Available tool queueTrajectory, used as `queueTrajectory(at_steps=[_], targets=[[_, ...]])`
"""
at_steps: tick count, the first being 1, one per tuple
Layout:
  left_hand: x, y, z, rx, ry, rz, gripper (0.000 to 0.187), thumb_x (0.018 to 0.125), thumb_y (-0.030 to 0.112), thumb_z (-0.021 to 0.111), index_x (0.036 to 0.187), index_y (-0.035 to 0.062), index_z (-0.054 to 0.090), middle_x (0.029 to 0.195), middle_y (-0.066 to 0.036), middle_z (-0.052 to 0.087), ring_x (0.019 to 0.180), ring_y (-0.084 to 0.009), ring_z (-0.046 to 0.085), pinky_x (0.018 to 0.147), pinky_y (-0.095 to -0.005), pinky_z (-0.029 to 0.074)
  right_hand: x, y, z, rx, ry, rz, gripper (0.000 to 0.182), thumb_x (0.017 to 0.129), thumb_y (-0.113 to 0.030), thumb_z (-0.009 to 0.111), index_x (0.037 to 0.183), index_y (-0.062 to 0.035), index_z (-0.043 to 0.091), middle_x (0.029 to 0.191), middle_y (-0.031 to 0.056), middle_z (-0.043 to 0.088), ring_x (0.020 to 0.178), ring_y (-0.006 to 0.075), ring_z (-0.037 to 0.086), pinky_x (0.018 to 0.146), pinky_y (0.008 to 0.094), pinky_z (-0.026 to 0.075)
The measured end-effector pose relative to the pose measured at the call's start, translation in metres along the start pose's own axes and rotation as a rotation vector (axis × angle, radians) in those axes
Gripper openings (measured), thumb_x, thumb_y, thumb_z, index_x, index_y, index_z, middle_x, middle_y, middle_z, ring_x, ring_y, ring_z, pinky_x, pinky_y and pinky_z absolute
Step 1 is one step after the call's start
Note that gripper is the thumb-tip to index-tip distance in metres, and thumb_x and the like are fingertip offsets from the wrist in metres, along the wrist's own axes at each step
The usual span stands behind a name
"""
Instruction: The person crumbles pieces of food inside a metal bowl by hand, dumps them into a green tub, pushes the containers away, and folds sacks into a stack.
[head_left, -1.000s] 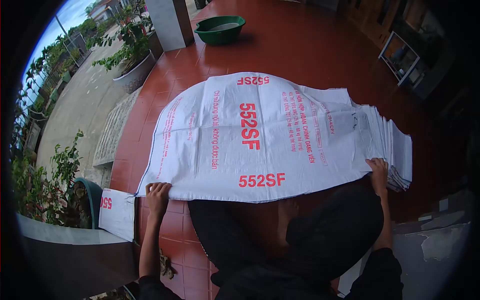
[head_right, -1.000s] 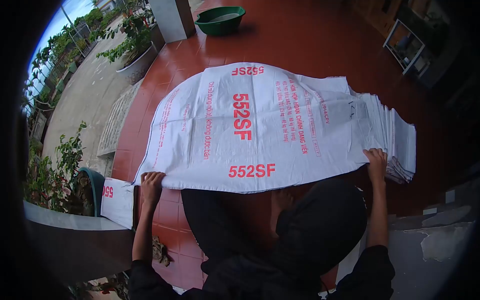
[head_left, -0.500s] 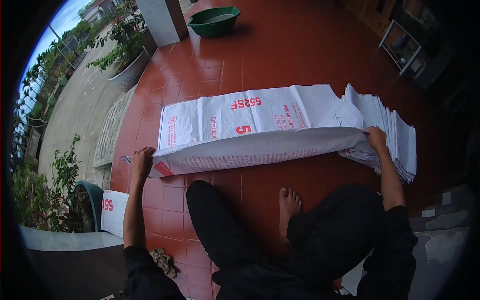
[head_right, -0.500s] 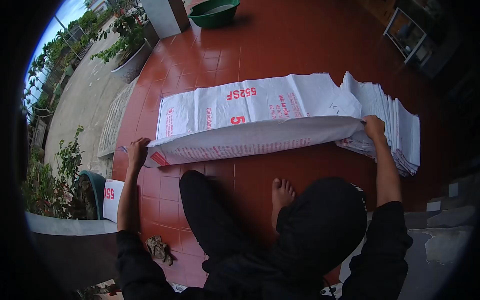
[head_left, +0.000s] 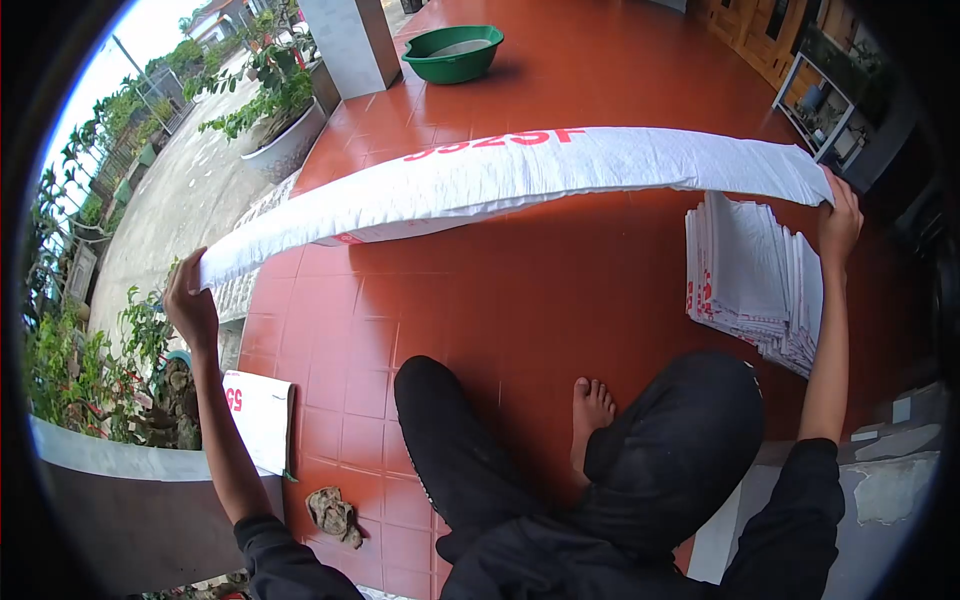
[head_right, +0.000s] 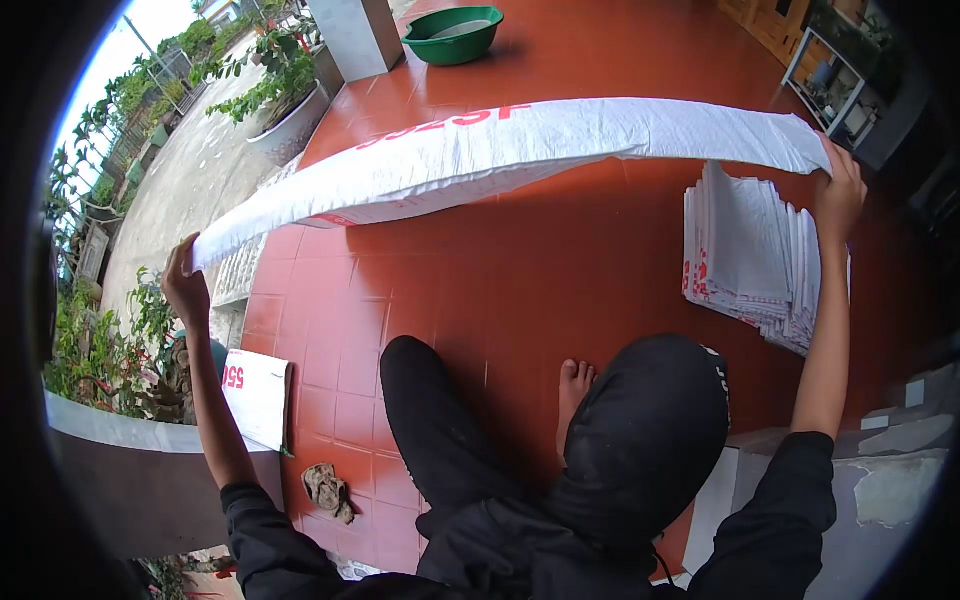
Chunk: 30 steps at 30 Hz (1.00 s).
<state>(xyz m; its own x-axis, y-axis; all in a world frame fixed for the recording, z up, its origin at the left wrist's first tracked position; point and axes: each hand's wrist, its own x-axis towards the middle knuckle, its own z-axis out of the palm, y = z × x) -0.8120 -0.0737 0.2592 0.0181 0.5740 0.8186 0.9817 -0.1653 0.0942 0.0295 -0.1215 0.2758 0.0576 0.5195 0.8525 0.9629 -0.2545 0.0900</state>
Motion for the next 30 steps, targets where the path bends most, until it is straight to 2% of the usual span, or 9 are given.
queueTrajectory(at_steps=[2,5,6,11,13,15,24,26,30], targets=[[-0.046,0.001,-0.015,0.085,-0.094,0.031,0.031,0.073,-0.006,0.055,0.098,0.0081,0.068,0.092,-0.008,0.068,0.093,-0.0247,0.063,0.087,-0.0342,0.041,-0.045,-0.005,-0.002,-0.078,-0.067,-0.038,0.045,0.077,0.004,0.058,0.118,-0.0165,0.064,0.113,0.003,0.062,0.107,0.0229,0.055,0.094,0.0381,0.037],[-0.11,-0.002,-0.014,0.039,-0.206,0.057,0.014,0.079,0.009,0.058,0.088,0.0092,0.069,0.089,-0.004,0.067,0.092,-0.0218,0.06,0.088,-0.0343,0.037,-0.108,-0.019,0.001,-0.047,-0.186,-0.054,0.044,0.076,0.005,0.06,0.115,-0.0136,0.066,0.108,0.005,0.063,0.106,0.0231,0.054,0.095,0.0377,0.034],[-0.13,-0.005,-0.01,0.046,-0.267,0.052,0.014,0.079,0.009,0.059,0.088,0.0101,0.069,0.09,-0.003,0.067,0.095,-0.0211,0.059,0.09,-0.0348,0.036,-0.127,-0.021,0.003,-0.05,-0.286,-0.025,0.044,0.074,0.007,0.059,0.113,-0.0122,0.066,0.107,0.0058,0.062,0.106,0.0231,0.054,0.095,0.0376,0.033],[-0.201,-0.016,0.02,0.012,-0.377,0.055,0.017,0.077,0.008,0.06,0.091,0.0121,0.07,0.093,-0.002,0.067,0.098,-0.0204,0.057,0.09,-0.0353,0.036,-0.2,-0.028,0.024,0.073,-0.441,0.002,0.045,0.073,0.008,0.057,0.113,-0.0107,0.066,0.103,0.0066,0.061,0.102,0.024,0.053,0.091,0.0381,0.034],[-0.222,-0.017,0.032,-0.036,-0.391,-0.102,0.019,0.075,0.008,0.061,0.091,0.0133,0.07,0.094,-0.001,0.067,0.098,-0.0207,0.057,0.09,-0.0357,0.036,-0.226,-0.025,0.035,0.087,-0.591,0.011,0.044,0.074,0.007,0.057,0.112,-0.0118,0.067,0.103,0.0072,0.058,0.1,0.0254,0.052,0.089,0.0395,0.034],[-0.241,-0.02,0.043,-0.042,-0.418,-0.127,0.019,0.076,0.008,0.061,0.091,0.0135,0.07,0.095,-0.001,0.067,0.098,-0.021,0.057,0.09,-0.0361,0.036,-0.247,-0.022,0.041,0.045,-0.652,-0.01,0.043,0.074,0.006,0.057,0.111,-0.0128,0.067,0.103,0.0078,0.057,0.101,0.0262,0.051,0.089,0.0402,0.034],[-0.262,-0.032,0.045,-0.04,-0.458,-0.143,0.019,0.077,0.007,0.063,0.093,0.0145,0.07,0.096,0.0,0.066,0.099,-0.0216,0.056,0.09,-0.0368,0.037,-0.28,-0.016,0.039,-0.047,-0.81,-0.041,0.043,0.074,0.005,0.056,0.109,-0.0163,0.068,0.105,0.008,0.057,0.102,0.0264,0.049,0.087,0.0429,0.033],[-0.262,-0.033,0.042,0.002,-0.44,-0.166,0.019,0.077,0.007,0.063,0.094,0.0143,0.069,0.097,0.0,0.066,0.099,-0.0219,0.056,0.089,-0.0368,0.037,-0.273,-0.011,0.041,-0.056,-1.006,0.025,0.045,0.073,0.005,0.056,0.108,-0.0202,0.069,0.105,0.0077,0.057,0.106,0.0274,0.05,0.092,0.0477,0.032],[-0.252,-0.043,0.033,-0.042,-0.392,-0.235,0.019,0.077,0.008,0.064,0.095,0.0123,0.069,0.097,-0.002,0.066,0.099,-0.0224,0.056,0.088,-0.0367,0.037,-0.256,0.004,0.048,-0.096,-1.185,-0.006,0.037,0.073,0.0,0.059,0.102,-0.0186,0.072,0.1,0.0104,0.063,0.101,0.0297,0.057,0.091,0.0467,0.039]])
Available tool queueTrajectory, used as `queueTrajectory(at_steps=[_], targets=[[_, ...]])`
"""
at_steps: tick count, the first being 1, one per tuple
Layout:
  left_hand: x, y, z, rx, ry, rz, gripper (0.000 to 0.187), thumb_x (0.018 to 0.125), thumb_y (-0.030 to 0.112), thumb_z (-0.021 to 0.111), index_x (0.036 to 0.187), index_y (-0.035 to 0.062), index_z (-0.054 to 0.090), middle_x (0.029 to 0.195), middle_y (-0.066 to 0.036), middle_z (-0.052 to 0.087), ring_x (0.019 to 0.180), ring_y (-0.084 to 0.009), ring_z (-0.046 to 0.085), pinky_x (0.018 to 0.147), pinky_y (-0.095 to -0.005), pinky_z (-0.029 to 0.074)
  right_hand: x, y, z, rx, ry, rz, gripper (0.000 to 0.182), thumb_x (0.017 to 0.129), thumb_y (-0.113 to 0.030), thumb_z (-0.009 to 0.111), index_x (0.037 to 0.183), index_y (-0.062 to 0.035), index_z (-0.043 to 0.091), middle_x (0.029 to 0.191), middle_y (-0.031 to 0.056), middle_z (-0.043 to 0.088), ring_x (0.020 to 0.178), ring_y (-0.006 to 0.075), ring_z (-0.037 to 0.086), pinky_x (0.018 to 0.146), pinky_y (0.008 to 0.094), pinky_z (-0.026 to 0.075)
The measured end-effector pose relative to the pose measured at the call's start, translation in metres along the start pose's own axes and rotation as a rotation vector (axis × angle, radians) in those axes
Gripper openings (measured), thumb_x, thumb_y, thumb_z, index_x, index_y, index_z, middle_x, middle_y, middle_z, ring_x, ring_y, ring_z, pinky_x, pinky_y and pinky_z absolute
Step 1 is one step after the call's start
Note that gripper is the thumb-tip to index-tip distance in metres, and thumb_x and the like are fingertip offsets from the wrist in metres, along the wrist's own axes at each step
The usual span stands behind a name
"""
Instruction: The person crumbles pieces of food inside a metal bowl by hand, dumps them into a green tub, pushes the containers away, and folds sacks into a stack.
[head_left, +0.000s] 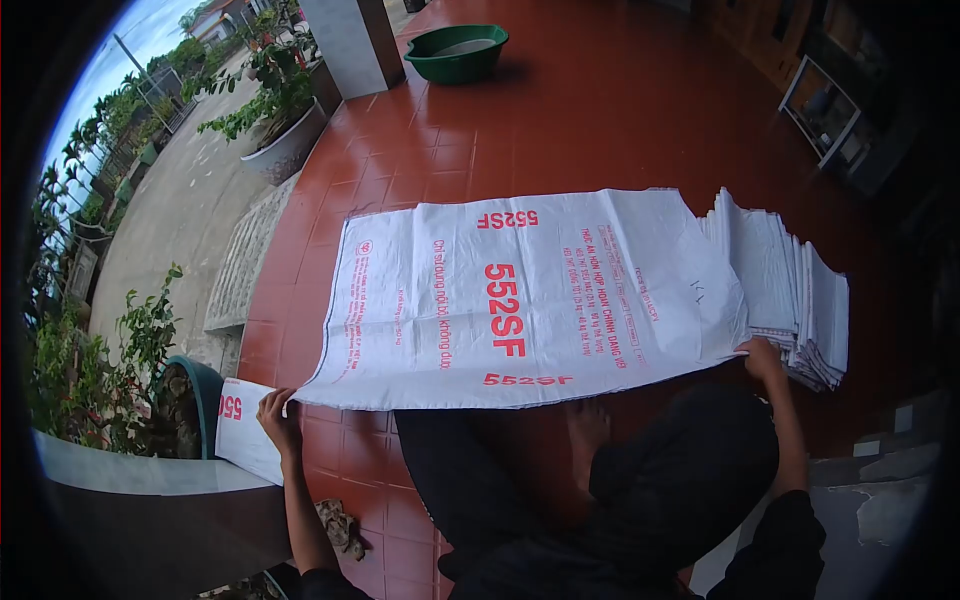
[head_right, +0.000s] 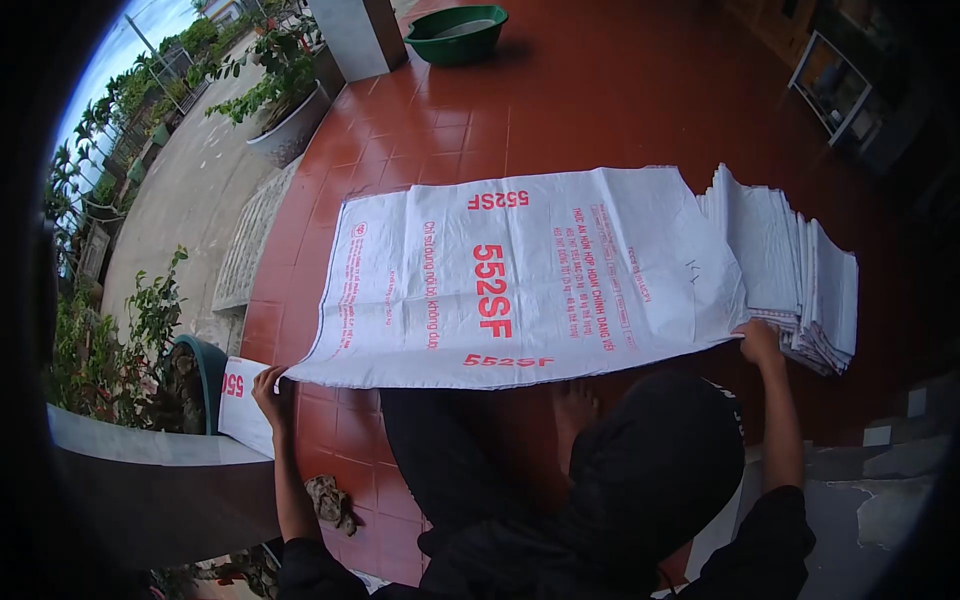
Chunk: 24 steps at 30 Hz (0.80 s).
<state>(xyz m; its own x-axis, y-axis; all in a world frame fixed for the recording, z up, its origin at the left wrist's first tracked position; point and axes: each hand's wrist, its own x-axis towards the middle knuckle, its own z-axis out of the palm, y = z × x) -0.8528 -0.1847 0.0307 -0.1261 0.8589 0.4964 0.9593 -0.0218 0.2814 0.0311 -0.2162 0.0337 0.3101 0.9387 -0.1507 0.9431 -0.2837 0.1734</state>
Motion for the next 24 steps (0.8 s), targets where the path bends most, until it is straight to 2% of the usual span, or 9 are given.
queueTrajectory(at_steps=[3,5,6,9,13,17,20,22,24], targets=[[0.008,-0.017,-0.013,-0.109,0.104,-0.057,0.021,0.074,-0.005,0.063,0.093,0.0051,0.067,0.093,-0.008,0.065,0.09,-0.0265,0.06,0.082,-0.0371,0.045,0.012,0.012,-0.028,0.159,-0.403,-0.041,0.017,0.071,-0.017,0.072,0.086,-0.0085,0.073,0.08,0.0166,0.068,0.074,0.0307,0.066,0.069,0.0372,0.051],[0.013,-0.02,-0.033,-0.215,0.12,-0.123,0.019,0.075,-0.009,0.061,0.091,-0.0001,0.065,0.089,-0.01,0.063,0.09,-0.0247,0.06,0.084,-0.0352,0.046,0.012,0.015,-0.054,0.197,-0.453,-0.036,0.018,0.07,-0.018,0.073,0.086,-0.0084,0.073,0.078,0.016,0.068,0.072,0.0277,0.065,0.069,0.0364,0.051],[0.014,-0.03,-0.039,-0.177,0.133,-0.028,0.02,0.075,-0.011,0.06,0.091,-0.0001,0.065,0.091,-0.009,0.062,0.087,-0.022,0.06,0.079,-0.0315,0.048,0.012,0.017,-0.065,0.235,-0.501,-0.03,0.019,0.069,-0.018,0.075,0.086,-0.0083,0.073,0.077,0.0154,0.068,0.07,0.0247,0.065,0.069,0.0356,0.05],[0.012,-0.03,-0.061,-0.341,0.107,-0.202,0.022,0.081,-0.01,0.054,0.097,0.0019,0.065,0.097,-0.005,0.061,0.083,-0.0129,0.061,0.065,-0.0222,0.049,0.004,0.017,-0.104,0.248,-0.494,-0.029,0.022,0.067,-0.017,0.077,0.086,-0.0059,0.074,0.077,0.0133,0.069,0.069,0.0207,0.063,0.068,0.0338,0.049],[0.02,-0.027,-0.08,-0.549,0.073,-0.327,0.021,0.086,-0.004,0.052,0.101,0.0038,0.064,0.099,-0.003,0.061,0.084,-0.0123,0.063,0.057,-0.0202,0.05,0.011,0.013,-0.149,0.195,-0.506,-0.019,0.025,0.064,-0.016,0.08,0.084,-0.0029,0.074,0.08,0.0125,0.07,0.069,0.0221,0.063,0.07,0.0335,0.049],[0.051,-0.037,-0.079,-0.462,0.141,-0.245,0.011,0.089,0.003,0.059,0.099,0.0,0.063,0.088,-0.001,0.062,0.079,-0.0077,0.057,0.072,-0.0218,0.046,0.036,0.001,-0.193,0.134,-0.435,-0.028,0.024,0.066,-0.016,0.079,0.083,-0.0014,0.072,0.079,0.0133,0.069,0.069,0.0224,0.063,0.07,0.034,0.049],[0.075,-0.063,-0.065,-0.533,0.112,-0.268,0.011,0.089,0.003,0.059,0.099,-0.001,0.062,0.085,-0.002,0.062,0.079,-0.0078,0.057,0.073,-0.022,0.046,0.044,-0.001,-0.195,0.269,-0.27,-0.119,0.017,0.072,-0.012,0.074,0.079,0.0015,0.068,0.077,0.0116,0.067,0.072,0.0208,0.063,0.072,0.0351,0.05],[0.096,-0.067,-0.051,-0.451,0.095,-0.255,0.013,0.089,0.006,0.061,0.098,-0.0025,0.061,0.085,-0.004,0.064,0.08,-0.0079,0.057,0.073,-0.0224,0.046,0.062,-0.009,-0.196,0.362,-0.159,-0.172,0.011,0.078,-0.004,0.066,0.087,0.0019,0.065,0.08,0.0131,0.064,0.078,0.023,0.062,0.076,0.0364,0.049],[0.12,-0.062,-0.033,-0.427,0.077,-0.313,0.017,0.088,0.01,0.063,0.099,-0.0025,0.061,0.087,-0.007,0.066,0.081,-0.011,0.059,0.074,-0.025,0.047,0.092,-0.017,-0.198,0.279,-0.117,-0.201,0.011,0.081,-0.006,0.065,0.09,0.0007,0.065,0.093,0.0142,0.064,0.085,0.0261,0.063,0.08,0.038,0.048]])
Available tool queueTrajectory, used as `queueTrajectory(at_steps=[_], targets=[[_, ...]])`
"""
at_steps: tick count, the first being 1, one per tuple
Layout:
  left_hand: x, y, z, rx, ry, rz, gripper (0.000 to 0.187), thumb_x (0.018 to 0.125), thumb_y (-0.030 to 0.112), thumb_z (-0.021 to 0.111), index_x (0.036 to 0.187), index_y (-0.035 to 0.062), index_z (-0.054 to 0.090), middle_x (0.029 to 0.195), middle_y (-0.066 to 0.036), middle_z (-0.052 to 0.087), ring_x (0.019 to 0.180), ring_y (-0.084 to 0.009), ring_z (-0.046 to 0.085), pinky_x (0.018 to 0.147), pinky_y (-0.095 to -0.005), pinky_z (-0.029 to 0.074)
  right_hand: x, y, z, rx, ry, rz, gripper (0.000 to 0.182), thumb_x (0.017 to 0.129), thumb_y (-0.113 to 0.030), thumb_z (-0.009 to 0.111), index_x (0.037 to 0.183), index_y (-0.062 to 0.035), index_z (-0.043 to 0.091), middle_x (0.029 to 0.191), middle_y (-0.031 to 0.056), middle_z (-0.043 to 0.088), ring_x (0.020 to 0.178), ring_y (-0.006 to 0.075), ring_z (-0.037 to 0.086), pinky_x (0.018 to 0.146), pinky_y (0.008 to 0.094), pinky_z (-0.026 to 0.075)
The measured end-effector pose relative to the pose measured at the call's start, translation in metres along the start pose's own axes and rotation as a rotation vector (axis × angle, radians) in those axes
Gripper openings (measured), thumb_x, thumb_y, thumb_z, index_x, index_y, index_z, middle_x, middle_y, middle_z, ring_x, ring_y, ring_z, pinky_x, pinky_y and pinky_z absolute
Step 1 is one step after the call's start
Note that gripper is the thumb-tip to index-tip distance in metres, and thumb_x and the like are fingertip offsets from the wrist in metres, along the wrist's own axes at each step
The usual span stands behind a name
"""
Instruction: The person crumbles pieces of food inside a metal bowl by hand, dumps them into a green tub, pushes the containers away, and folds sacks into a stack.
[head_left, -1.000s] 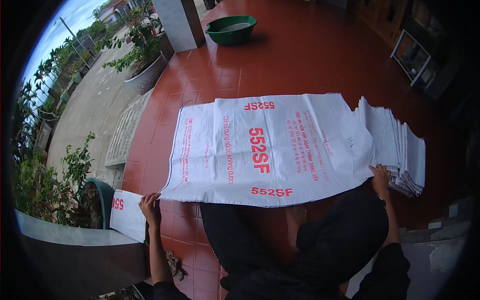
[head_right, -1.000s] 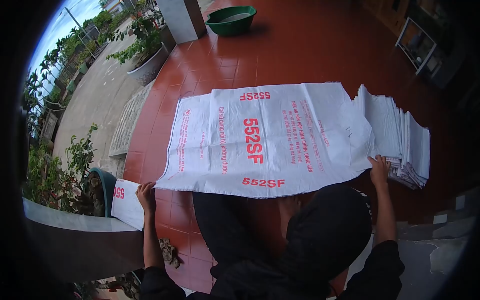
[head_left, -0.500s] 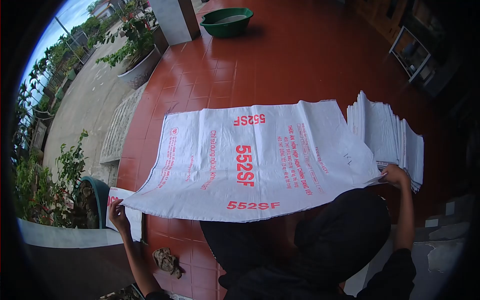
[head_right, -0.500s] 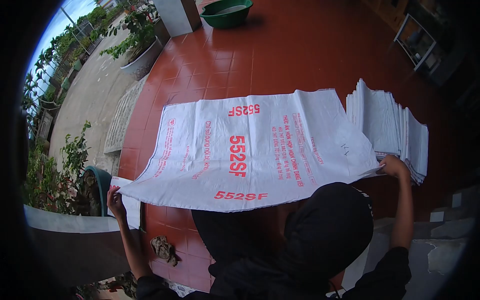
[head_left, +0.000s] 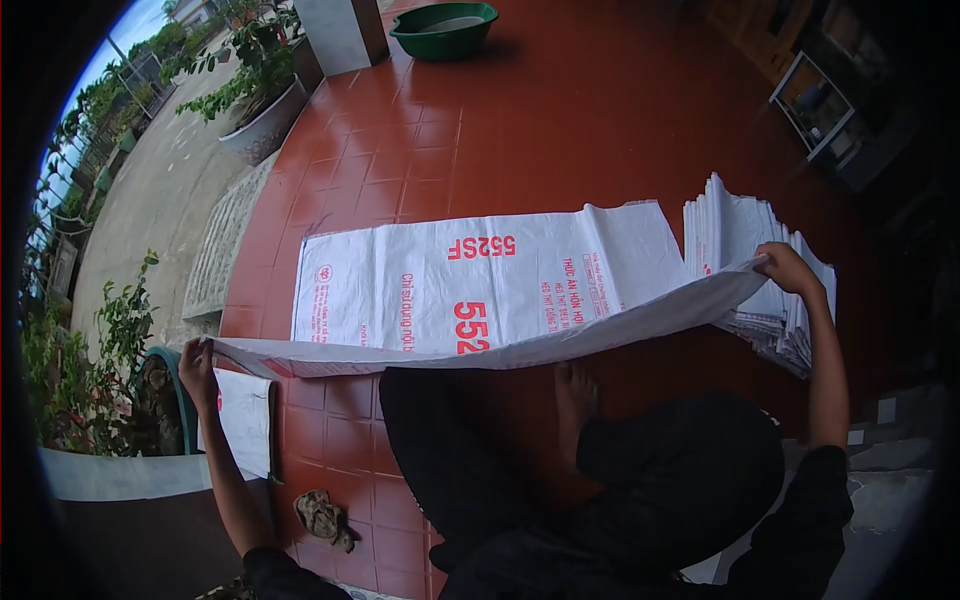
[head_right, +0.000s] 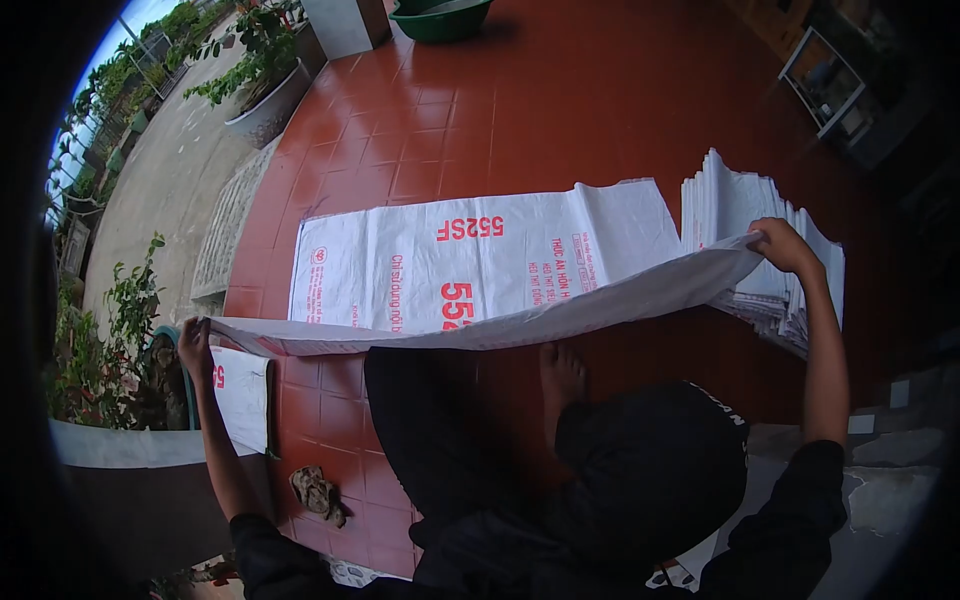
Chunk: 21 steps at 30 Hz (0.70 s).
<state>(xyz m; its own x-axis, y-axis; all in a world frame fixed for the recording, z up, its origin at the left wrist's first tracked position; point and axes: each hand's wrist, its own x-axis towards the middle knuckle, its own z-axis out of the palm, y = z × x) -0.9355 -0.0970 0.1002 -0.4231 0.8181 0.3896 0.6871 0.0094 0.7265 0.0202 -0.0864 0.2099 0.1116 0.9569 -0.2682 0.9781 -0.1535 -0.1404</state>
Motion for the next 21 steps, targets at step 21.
queueTrajectory(at_steps=[21], targets=[[0.113,-0.125,0.214,0.39,-0.279,-0.07,0.07,0.081,0.054,0.064,0.129,0.0051,0.048,0.121,-0.02,0.057,0.113,-0.0328,0.055,0.092,-0.0391,0.044,0.224,-0.037,0.148,-0.429,0.433,0.152,0.049,0.085,-0.011,0.057,0.133,-0.0095,0.046,0.134,0.0124,0.048,0.123,0.0303,0.044,0.098,0.0475,0.038]])
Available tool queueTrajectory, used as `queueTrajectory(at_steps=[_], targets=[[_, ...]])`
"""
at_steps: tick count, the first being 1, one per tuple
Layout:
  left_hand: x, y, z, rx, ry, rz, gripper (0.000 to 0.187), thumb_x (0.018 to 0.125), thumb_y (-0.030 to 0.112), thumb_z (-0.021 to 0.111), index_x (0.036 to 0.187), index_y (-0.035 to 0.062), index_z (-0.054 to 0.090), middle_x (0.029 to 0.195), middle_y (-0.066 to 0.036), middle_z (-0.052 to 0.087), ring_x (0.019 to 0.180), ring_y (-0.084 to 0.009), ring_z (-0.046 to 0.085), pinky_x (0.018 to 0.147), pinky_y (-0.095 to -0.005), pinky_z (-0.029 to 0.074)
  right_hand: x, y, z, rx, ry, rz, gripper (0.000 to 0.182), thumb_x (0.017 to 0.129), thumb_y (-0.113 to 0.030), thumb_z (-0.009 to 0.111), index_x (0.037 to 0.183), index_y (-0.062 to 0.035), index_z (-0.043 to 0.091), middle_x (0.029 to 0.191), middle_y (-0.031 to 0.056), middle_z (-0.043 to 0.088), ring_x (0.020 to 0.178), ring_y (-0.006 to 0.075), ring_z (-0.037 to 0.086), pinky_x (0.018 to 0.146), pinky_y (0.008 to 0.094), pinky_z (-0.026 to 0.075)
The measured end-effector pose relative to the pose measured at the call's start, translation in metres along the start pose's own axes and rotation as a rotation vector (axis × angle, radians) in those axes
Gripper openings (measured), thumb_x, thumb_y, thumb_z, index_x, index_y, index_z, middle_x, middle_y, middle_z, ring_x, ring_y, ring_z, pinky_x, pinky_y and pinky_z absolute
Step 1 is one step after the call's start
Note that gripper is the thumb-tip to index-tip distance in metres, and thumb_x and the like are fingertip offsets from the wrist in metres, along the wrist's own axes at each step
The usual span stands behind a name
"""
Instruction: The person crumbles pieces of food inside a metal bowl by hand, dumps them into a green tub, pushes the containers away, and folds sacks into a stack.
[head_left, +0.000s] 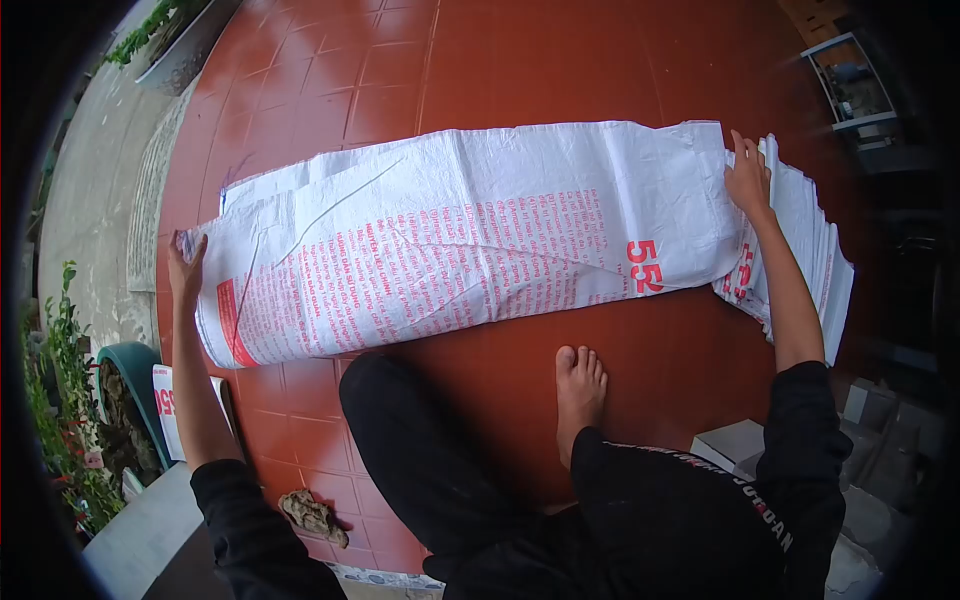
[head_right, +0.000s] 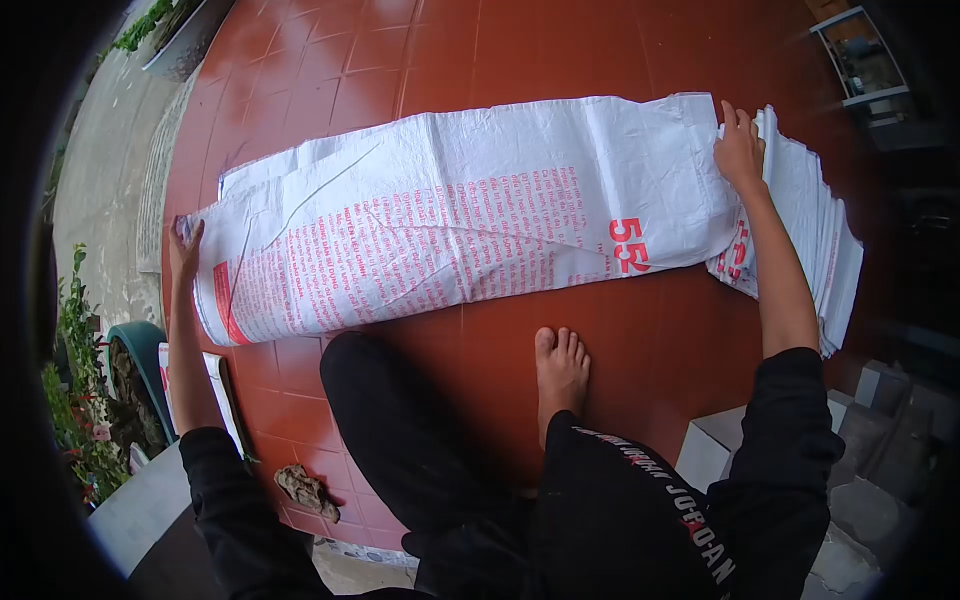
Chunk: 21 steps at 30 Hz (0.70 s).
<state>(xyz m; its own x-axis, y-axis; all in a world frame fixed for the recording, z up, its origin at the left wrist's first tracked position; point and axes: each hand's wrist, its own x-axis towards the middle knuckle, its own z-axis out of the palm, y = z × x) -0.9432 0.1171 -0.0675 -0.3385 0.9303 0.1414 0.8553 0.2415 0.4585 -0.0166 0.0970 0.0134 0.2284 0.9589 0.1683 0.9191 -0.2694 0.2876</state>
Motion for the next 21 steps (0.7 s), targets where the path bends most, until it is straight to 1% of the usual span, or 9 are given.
queueTrajectory(at_steps=[2,4,6,11,13,14,17,18,21], targets=[[-0.022,0.005,0.005,0.019,-0.104,-0.111,0.091,0.082,0.058,0.061,0.14,-0.0042,0.029,0.137,-0.03,0.04,0.127,-0.0406,0.042,0.102,-0.0445,0.037,-0.021,-0.007,-0.009,0.054,-0.01,0.034,0.053,0.084,-0.007,0.055,0.135,-0.0063,0.043,0.135,0.0182,0.045,0.125,0.0337,0.043,0.1,0.0477,0.039],[-0.043,-0.03,0.015,-0.006,-0.231,-0.211,0.092,0.082,0.062,0.059,0.139,-0.0045,0.031,0.139,-0.029,0.039,0.129,-0.0394,0.039,0.105,-0.0437,0.033,-0.044,0.015,0.013,0.116,-0.069,0.015,0.052,0.083,-0.005,0.053,0.134,-0.0037,0.044,0.126,0.0202,0.052,0.115,0.0334,0.053,0.096,0.0437,0.043],[-0.069,-0.049,0.011,-0.035,-0.293,-0.252,0.093,0.082,0.063,0.058,0.139,-0.0047,0.031,0.139,-0.028,0.039,0.13,-0.0396,0.038,0.106,-0.0434,0.031,-0.072,0.03,0.02,0.344,-0.352,0.131,0.047,0.081,-0.01,0.055,0.127,0.0026,0.049,0.11,0.0225,0.061,0.101,0.035,0.06,0.091,0.0408,0.046],[-0.138,-0.016,-0.021,0.087,-0.436,-0.09,0.093,0.078,0.045,0.07,0.142,-0.0044,0.025,0.139,-0.027,0.038,0.127,-0.0385,0.041,0.107,-0.0411,0.032,-0.121,0.046,0.06,0.369,-0.408,0.105,0.046,0.079,-0.02,0.059,0.113,0.0106,0.053,0.102,0.0295,0.062,0.097,0.0414,0.061,0.088,0.0439,0.047],[-0.145,-0.027,-0.027,-0.248,-0.456,-0.222,0.092,0.074,0.025,0.071,0.147,0.0038,0.02,0.137,-0.02,0.041,0.127,-0.0314,0.041,0.104,-0.0401,0.036,-0.122,0.052,0.088,0.373,-0.432,0.122,0.048,0.079,-0.023,0.06,0.112,0.0108,0.053,0.103,0.0307,0.061,0.098,0.0432,0.06,0.089,0.0453,0.047],[-0.144,-0.034,-0.032,-0.254,-0.491,-0.366,0.089,0.07,0.012,0.067,0.146,0.0045,0.02,0.135,-0.018,0.044,0.118,-0.0283,0.049,0.094,-0.0388,0.044,-0.118,0.055,0.099,0.385,-0.443,0.135,0.049,0.079,-0.024,0.06,0.112,0.0108,0.053,0.104,0.031,0.061,0.098,0.044,0.059,0.089,0.0458,0.047],[-0.153,-0.009,-0.069,-0.422,-0.65,-0.59,0.083,0.068,0.008,0.067,0.142,0.0047,0.028,0.125,-0.013,0.052,0.109,-0.0239,0.055,0.083,-0.037,0.048,-0.109,0.048,0.107,0.269,-0.465,0.215,0.054,0.079,-0.027,0.06,0.118,0.0087,0.049,0.11,0.0275,0.06,0.103,0.0429,0.057,0.091,0.0455,0.045],[-0.154,-0.003,-0.079,-0.467,-0.775,-0.553,0.066,0.069,0.004,0.066,0.131,0.0037,0.043,0.114,-0.006,0.058,0.105,-0.017,0.056,0.082,-0.0319,0.046,-0.109,0.042,0.104,0.23,-0.469,0.237,0.056,0.078,-0.027,0.061,0.12,0.008,0.048,0.112,0.0263,0.06,0.104,0.0422,0.057,0.092,0.0452,0.045],[-0.17,-0.022,-0.087,-0.59,-0.796,-0.388,0.052,0.073,0.005,0.065,0.123,0.0035,0.05,0.11,-0.004,0.06,0.101,-0.0147,0.057,0.084,-0.0286,0.045,-0.124,0.018,0.072,0.062,-0.51,0.139,0.066,0.075,-0.025,0.061,0.129,0.0074,0.04,0.122,0.0246,0.054,0.113,0.041,0.051,0.096,0.047,0.042]])
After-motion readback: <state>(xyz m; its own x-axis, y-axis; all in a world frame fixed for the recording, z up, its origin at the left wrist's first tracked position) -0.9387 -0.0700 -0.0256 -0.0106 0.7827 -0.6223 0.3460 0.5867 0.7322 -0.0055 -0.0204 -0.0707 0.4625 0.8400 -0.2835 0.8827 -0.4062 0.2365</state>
